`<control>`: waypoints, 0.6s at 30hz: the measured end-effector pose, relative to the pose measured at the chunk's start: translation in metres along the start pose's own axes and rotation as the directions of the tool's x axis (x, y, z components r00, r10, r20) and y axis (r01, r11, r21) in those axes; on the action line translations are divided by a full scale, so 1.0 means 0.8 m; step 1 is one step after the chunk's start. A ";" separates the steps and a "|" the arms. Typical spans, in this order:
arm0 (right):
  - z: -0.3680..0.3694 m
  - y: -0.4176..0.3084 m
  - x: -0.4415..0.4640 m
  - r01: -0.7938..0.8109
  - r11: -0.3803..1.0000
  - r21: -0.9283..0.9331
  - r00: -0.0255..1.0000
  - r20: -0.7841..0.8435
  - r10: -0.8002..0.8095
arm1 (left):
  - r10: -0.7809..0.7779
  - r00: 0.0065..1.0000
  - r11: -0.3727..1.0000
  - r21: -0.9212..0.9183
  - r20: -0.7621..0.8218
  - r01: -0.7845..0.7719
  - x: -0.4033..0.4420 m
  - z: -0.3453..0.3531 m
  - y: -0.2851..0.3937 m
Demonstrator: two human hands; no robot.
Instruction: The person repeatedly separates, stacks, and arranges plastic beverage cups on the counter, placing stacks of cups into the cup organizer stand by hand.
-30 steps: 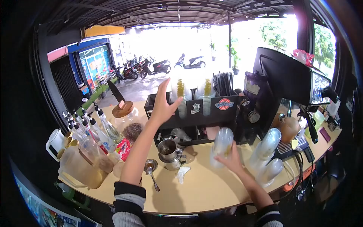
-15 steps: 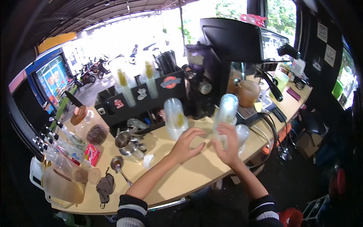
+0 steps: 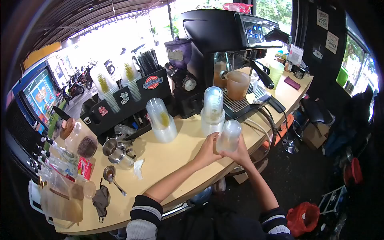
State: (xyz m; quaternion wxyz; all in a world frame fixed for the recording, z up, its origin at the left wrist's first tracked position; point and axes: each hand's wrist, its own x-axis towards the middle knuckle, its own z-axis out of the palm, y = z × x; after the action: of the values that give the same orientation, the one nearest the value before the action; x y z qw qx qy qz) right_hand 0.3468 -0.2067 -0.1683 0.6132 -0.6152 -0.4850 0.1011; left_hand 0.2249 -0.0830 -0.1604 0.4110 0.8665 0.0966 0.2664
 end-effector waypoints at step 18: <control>0.152 -0.102 0.031 -0.308 0.779 0.546 0.928 0.353 0.119 | -0.159 0.939 0.987 -0.040 -0.305 0.155 -0.102 -0.164 0.058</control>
State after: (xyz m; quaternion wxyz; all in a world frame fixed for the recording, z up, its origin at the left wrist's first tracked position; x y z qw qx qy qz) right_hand 0.2335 -0.1276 -0.1149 0.6780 -0.4217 -0.4419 0.4088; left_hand 0.0833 -0.0576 -0.0878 0.4174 0.8009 0.2260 0.3650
